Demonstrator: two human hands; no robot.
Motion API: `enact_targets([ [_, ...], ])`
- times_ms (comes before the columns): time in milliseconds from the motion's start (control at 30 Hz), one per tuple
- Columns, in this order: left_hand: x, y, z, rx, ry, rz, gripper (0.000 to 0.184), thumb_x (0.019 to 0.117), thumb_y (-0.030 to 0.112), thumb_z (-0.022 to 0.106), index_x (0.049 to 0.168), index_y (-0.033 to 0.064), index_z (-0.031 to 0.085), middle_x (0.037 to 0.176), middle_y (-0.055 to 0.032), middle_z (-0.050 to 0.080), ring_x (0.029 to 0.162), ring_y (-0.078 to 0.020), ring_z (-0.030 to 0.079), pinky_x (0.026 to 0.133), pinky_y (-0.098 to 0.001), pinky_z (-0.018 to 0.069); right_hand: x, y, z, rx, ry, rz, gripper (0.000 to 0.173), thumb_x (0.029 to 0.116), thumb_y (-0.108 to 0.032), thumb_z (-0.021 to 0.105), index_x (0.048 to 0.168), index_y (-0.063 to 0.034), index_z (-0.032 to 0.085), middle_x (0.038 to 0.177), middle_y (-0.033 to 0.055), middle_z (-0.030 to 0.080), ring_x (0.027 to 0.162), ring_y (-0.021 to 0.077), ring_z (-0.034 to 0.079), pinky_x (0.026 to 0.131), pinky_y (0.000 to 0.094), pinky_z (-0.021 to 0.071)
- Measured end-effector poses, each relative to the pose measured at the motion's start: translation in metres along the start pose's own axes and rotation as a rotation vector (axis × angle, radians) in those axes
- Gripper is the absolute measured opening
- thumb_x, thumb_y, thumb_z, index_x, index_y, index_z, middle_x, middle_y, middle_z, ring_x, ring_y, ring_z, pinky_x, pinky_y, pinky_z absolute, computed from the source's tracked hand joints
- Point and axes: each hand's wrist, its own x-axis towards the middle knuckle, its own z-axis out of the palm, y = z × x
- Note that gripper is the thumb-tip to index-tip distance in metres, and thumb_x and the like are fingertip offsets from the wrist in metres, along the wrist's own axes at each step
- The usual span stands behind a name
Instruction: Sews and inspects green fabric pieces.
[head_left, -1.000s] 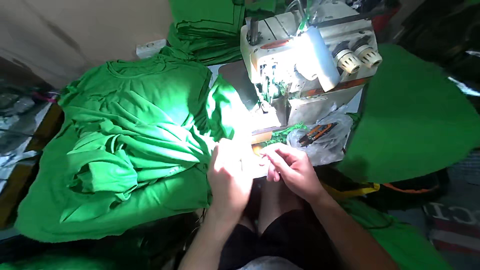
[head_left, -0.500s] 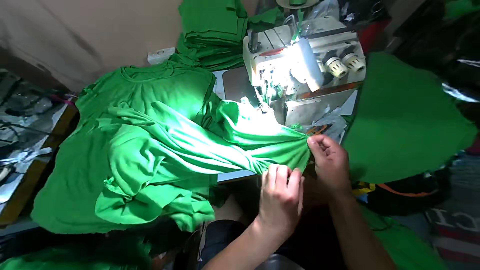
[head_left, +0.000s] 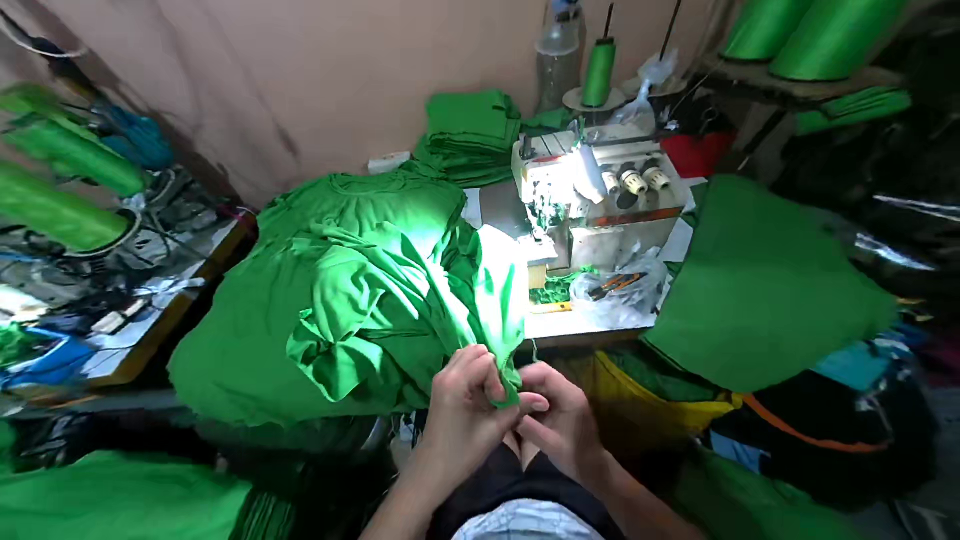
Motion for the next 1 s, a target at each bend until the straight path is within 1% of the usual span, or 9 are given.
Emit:
enact_targets([
  [100,0.008,0.019,-0.009,0.025,-0.031,0.11,0.04,0.0822,0.029,0.083,0.073,0.0089,0.049,0.071,-0.0006,0.055,0.075,-0.0047,0.057,0.073,-0.0164,0.0462,0.024,-0.013,0.029,-0.148,0.111,-0.139,0.023,0.0862,-0.016,0.072,0.094,0.0062,0.069,0.093,0.0124,0.072,0.091,0.0033,0.068,0.084,0.0153,0.0551],
  [300,0.029,0.059,-0.058,0.073,0.012,0.308,0.039,0.0903,0.033,0.078,0.078,0.0093,0.049,0.071,0.0011,0.051,0.065,0.0027,0.052,0.06,-0.0095,0.0433,0.041,-0.048,0.018,-0.028,-0.007,-0.286,0.012,0.0946,-0.013,0.069,0.09,-0.0021,0.065,0.092,0.0052,0.07,0.092,0.0027,0.067,0.083,0.0155,0.0557],
  [400,0.043,0.067,-0.082,0.216,-0.145,0.32,0.044,0.092,0.045,0.073,0.079,0.0088,0.052,0.07,0.0013,0.05,0.063,0.0015,0.048,0.057,-0.0111,0.0402,0.042,-0.062,-0.011,0.199,-0.059,-0.074,0.012,0.0988,-0.018,0.064,0.106,-0.0224,0.072,0.108,-0.012,0.075,0.102,-0.0041,0.068,0.086,0.0156,0.0565],
  [467,0.061,0.057,-0.091,0.375,-0.324,0.246,0.044,0.0861,0.049,0.074,0.084,0.0061,0.066,0.066,-0.0019,0.058,0.058,-0.007,0.053,0.054,-0.0232,0.0452,0.05,-0.071,-0.029,0.533,-0.06,0.143,0.011,0.0976,-0.024,0.065,0.101,-0.0294,0.073,0.097,-0.0138,0.074,0.091,-0.0034,0.068,0.083,0.0174,0.0564],
  [600,0.09,0.004,-0.082,0.023,-0.58,0.006,0.029,0.0926,0.032,0.071,0.097,0.0028,0.074,0.1,0.0023,0.066,0.098,-0.0003,0.06,0.088,-0.0205,0.0502,0.06,-0.071,-0.044,0.785,0.046,0.477,0.011,0.0993,-0.03,0.059,0.093,-0.0234,0.066,0.089,-0.0055,0.072,0.084,0.0047,0.07,0.077,0.0253,0.06],
  [633,0.086,-0.004,-0.073,-0.168,-0.555,-0.118,0.025,0.0957,0.027,0.066,0.103,0.0037,0.072,0.107,0.0069,0.067,0.104,0.0026,0.061,0.095,-0.0202,0.051,0.061,-0.066,-0.046,0.756,0.083,0.52,0.013,0.099,-0.032,0.059,0.096,-0.0212,0.065,0.09,-0.0045,0.073,0.085,0.0057,0.071,0.077,0.0267,0.0605],
  [733,0.071,0.003,-0.028,-0.566,-0.28,-0.592,0.02,0.1038,0.013,0.045,0.105,0.0094,0.065,0.089,0.0097,0.072,0.084,0.0004,0.069,0.081,-0.023,0.0587,0.052,-0.043,-0.05,0.393,0.027,0.419,0.051,0.0869,-0.056,0.072,0.115,-0.0165,0.058,0.1,-0.0108,0.07,0.091,0.0005,0.068,0.08,0.0236,0.0591],
  [800,0.065,0.008,-0.001,-0.611,-0.164,-0.726,0.024,0.1066,0.013,0.042,0.102,0.0084,0.065,0.081,0.0066,0.071,0.075,-0.0026,0.069,0.072,-0.0241,0.0601,0.047,-0.036,-0.048,0.065,-0.018,0.327,0.064,0.0785,-0.051,0.081,0.117,-0.009,0.051,0.098,-0.0111,0.067,0.085,-0.005,0.066,0.075,0.0177,0.0587],
  [1000,0.069,-0.012,0.02,-0.507,-0.226,-0.656,0.023,0.1065,0.014,0.047,0.094,0.0088,0.066,0.076,0.0087,0.067,0.07,0.002,0.065,0.069,-0.0192,0.0566,0.037,0.0,-0.055,-0.28,0.151,0.202,0.018,0.0945,-0.011,0.059,0.096,0.0016,0.072,0.095,0.0012,0.069,0.092,-0.0041,0.062,0.085,0.0143,0.0515],
])
